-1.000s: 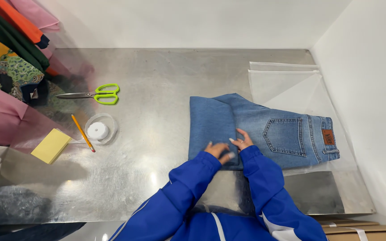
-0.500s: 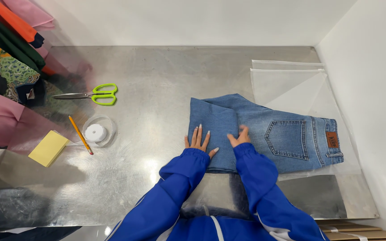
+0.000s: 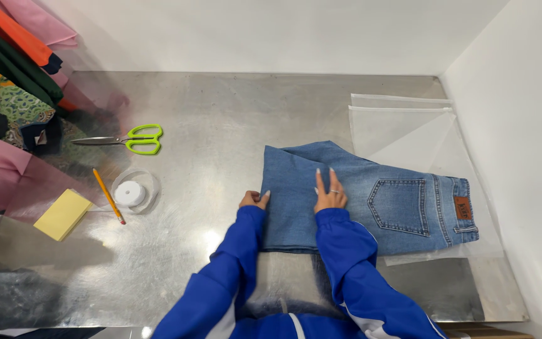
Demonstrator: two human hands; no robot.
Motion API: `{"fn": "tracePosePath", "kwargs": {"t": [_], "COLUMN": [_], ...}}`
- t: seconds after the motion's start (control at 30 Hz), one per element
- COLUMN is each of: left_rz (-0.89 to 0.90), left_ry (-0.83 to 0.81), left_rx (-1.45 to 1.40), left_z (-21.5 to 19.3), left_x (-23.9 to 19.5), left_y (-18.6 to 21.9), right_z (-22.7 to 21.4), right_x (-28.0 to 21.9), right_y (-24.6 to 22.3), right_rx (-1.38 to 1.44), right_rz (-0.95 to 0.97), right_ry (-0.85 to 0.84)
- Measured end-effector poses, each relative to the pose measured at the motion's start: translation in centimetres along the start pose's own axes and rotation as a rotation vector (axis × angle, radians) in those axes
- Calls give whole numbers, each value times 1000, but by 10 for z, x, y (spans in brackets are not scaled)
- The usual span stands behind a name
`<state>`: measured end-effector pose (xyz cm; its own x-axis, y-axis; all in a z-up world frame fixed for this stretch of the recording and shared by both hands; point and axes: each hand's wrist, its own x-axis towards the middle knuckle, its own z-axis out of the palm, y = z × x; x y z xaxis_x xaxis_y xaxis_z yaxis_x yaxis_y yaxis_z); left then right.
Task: The person takes a pair of jeans from a clothing rack and places them on a metal table. They fold the jeans neatly by hand and then place the folded garment into a clear plastic bag, sealing it.
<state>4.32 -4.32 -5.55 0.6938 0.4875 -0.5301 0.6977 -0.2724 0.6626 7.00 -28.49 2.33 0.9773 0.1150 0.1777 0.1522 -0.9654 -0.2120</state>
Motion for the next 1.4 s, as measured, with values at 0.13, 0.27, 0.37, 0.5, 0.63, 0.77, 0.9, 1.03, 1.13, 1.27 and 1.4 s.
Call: {"fn": "tracePosePath", "kwargs": {"t": [0.13,0.27,0.37,0.5,0.63,0.77,0.9,1.03,1.13,1.27,1.4], "left_rz": [15,70,81,172,150,109,93,63,35,149,285], "left_ry": [-170,-217,-171,-53,46,124,169,208,143,-3,54], "left_rx": [216,103,-14,-112,-142,-14,61,90,149,107,217], "left_z": [-37,-16,-49,-116,-185,-250,-280,-280,-267,-214,-127], "left_x": [-27,-11,-43,-57,-38,-55,-52,-16,-15,-19,-64], "left_y": [48,47,68,65,12,-6,-24,-40,-9,55,125], "right_z": [-13,-23,-28,-28,-15,-23,-20,-26,-24,3,17], "right_x": [11,12,10,2,-11,-22,-24,-26,-17,11,22], "right_y": [3,-4,-18,-50,-74,-96,-97,-86,-74,-51,-27], "right_rx": [114,135,165,262,330,254,137,129,254,761,1591], "right_rz": [-58,-62,-87,-210,-287,-329,-259,-220,-175,56,462], "right_ry": [-220,-321,-280,-253,-293,-334,-347,-386,-572,-556,-639]}}
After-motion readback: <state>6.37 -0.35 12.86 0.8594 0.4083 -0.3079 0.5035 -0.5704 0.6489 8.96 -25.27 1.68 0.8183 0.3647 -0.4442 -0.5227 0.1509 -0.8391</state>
